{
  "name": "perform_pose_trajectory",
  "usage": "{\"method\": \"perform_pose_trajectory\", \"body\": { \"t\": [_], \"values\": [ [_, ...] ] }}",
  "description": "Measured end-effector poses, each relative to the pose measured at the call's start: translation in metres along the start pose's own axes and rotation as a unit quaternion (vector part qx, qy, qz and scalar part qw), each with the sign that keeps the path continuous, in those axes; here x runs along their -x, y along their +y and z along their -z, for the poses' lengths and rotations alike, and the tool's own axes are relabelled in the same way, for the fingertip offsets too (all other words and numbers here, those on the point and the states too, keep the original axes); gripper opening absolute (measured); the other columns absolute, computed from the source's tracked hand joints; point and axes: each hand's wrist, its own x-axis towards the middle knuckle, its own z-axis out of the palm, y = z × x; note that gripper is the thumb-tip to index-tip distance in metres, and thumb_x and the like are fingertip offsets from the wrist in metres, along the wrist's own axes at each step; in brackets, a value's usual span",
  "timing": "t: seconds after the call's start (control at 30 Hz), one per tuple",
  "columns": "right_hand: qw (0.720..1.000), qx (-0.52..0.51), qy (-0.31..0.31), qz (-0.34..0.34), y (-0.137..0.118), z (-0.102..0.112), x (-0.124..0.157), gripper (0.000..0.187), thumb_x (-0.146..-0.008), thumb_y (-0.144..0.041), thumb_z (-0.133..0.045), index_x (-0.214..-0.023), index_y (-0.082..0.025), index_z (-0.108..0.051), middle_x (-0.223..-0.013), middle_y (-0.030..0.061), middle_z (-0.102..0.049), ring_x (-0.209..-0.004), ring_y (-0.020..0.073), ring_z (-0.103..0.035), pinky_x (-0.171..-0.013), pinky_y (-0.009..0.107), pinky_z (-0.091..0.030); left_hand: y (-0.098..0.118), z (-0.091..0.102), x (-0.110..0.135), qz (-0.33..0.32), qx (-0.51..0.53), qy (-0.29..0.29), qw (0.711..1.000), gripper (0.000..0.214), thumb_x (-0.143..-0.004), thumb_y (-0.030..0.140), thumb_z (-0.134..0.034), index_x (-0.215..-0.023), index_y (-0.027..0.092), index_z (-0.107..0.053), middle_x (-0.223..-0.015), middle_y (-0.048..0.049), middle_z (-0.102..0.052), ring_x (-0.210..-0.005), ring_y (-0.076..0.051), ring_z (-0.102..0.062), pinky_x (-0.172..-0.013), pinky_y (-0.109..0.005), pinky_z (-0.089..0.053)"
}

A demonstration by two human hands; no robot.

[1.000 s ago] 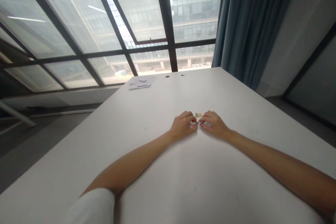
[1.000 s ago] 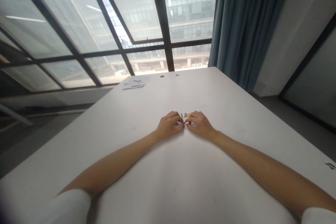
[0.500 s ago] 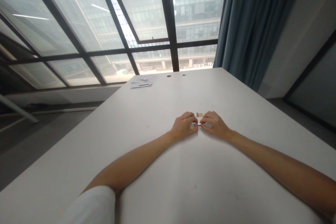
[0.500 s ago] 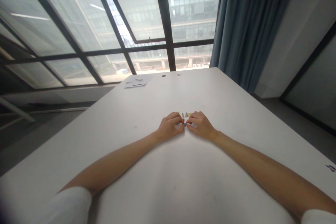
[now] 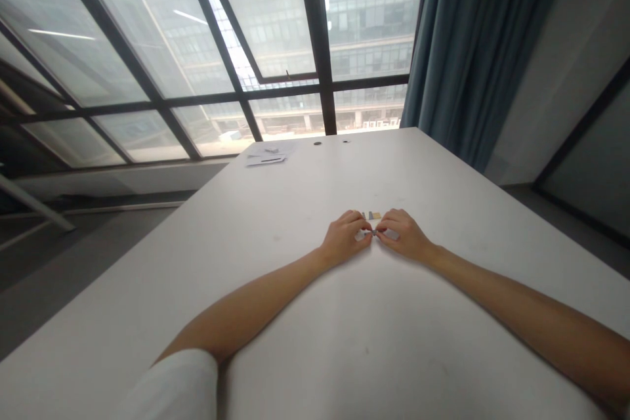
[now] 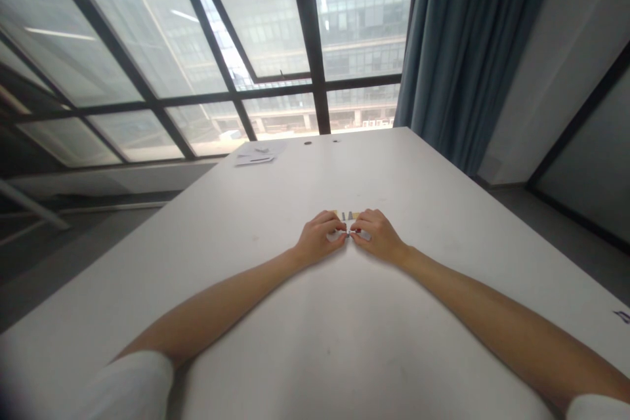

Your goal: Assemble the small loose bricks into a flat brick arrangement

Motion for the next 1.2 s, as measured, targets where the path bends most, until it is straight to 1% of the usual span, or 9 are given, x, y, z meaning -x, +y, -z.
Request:
{"method": "perform_pose_trajectory", "body": {
  "t": [0.13,0.27,0.43,0.63,0.73,0.87,0.97,1.2],
  "values": [
    [1.0,0.011,0.003,-0.01,-0.003,0.0,-0.001,0.005,-0.09,-0.017,-0.065,-0.089,-0.022,-0.067,-0.084,0.0046,-0.068,-0.083,0.0209,-0.059,-0.077,0.036,-0.042,0.001,0.001,0.0,0.01,0.004,0.005,1.0,0.006,-0.086,0.024,-0.069,-0.09,0.023,-0.072,-0.091,-0.0039,-0.069,-0.093,-0.017,-0.063,-0.081,-0.029,-0.052],
    [0.999,0.026,0.028,-0.032,-0.004,0.001,-0.001,0.008,-0.088,-0.019,-0.068,-0.095,-0.023,-0.069,-0.086,0.0055,-0.068,-0.085,0.0225,-0.059,-0.077,0.037,-0.044,0.001,0.001,0.0,0.042,0.0,0.015,0.999,0.006,-0.084,0.023,-0.07,-0.089,0.023,-0.072,-0.089,-0.0032,-0.069,-0.09,-0.017,-0.063,-0.08,-0.029,-0.052],
    [0.999,0.031,0.032,-0.025,-0.003,0.001,-0.001,0.009,-0.089,-0.021,-0.067,-0.097,-0.024,-0.07,-0.089,0.0067,-0.069,-0.088,0.0239,-0.06,-0.077,0.038,-0.045,0.001,0.0,0.0,0.047,0.007,0.012,0.999,0.005,-0.085,0.024,-0.069,-0.089,0.024,-0.073,-0.089,-0.0029,-0.069,-0.09,-0.017,-0.063,-0.081,-0.03,-0.053],
    [1.0,0.014,0.0,-0.005,-0.003,0.001,0.0,0.008,-0.091,-0.018,-0.064,-0.091,-0.024,-0.069,-0.088,0.0053,-0.069,-0.087,0.0219,-0.06,-0.079,0.038,-0.044,0.0,-0.002,0.0,0.034,0.012,0.006,0.999,0.008,-0.085,0.025,-0.069,-0.091,0.024,-0.073,-0.092,-0.0036,-0.069,-0.092,-0.017,-0.064,-0.081,-0.029,-0.053],
    [1.0,0.002,-0.005,0.0,-0.004,0.002,-0.001,0.008,-0.091,-0.017,-0.064,-0.088,-0.023,-0.068,-0.086,0.0049,-0.069,-0.085,0.0214,-0.06,-0.078,0.037,-0.044,0.001,-0.003,0.001,0.028,0.016,0.003,0.999,0.007,-0.085,0.025,-0.068,-0.091,0.024,-0.073,-0.091,-0.0037,-0.069,-0.092,-0.018,-0.063,-0.082,-0.029,-0.053],
    [1.0,-0.01,-0.001,-0.012,-0.001,0.005,-0.001,0.008,-0.089,-0.017,-0.064,-0.087,-0.023,-0.068,-0.083,0.0048,-0.068,-0.084,0.0216,-0.061,-0.077,0.037,-0.045,0.003,-0.001,0.001,0.031,0.023,0.008,0.999,0.007,-0.087,0.026,-0.066,-0.09,0.023,-0.072,-0.089,-0.0037,-0.068,-0.091,-0.018,-0.063,-0.082,-0.03,-0.052],
    [1.0,-0.005,-0.004,-0.027,0.006,0.009,0.003,0.007,-0.087,-0.017,-0.065,-0.085,-0.023,-0.069,-0.081,0.0044,-0.068,-0.081,0.0211,-0.062,-0.077,0.036,-0.045,0.003,0.002,0.001,0.039,0.027,0.021,0.999,0.01,-0.09,0.024,-0.061,-0.088,0.022,-0.071,-0.088,-0.0041,-0.068,-0.09,-0.017,-0.063,-0.083,-0.03,-0.052],
    [0.996,0.026,-0.077,-0.048,0.017,0.012,0.011,0.007,-0.083,-0.017,-0.068,-0.079,-0.022,-0.071,-0.077,0.0038,-0.069,-0.078,0.0201,-0.062,-0.077,0.035,-0.046,0.0,0.007,0.003,0.032,0.039,0.042,0.998,0.013,-0.09,0.021,-0.058,-0.086,0.021,-0.07,-0.087,-0.0046,-0.067,-0.087,-0.017,-0.062,-0.082,-0.031,-0.051]
  ]
}}
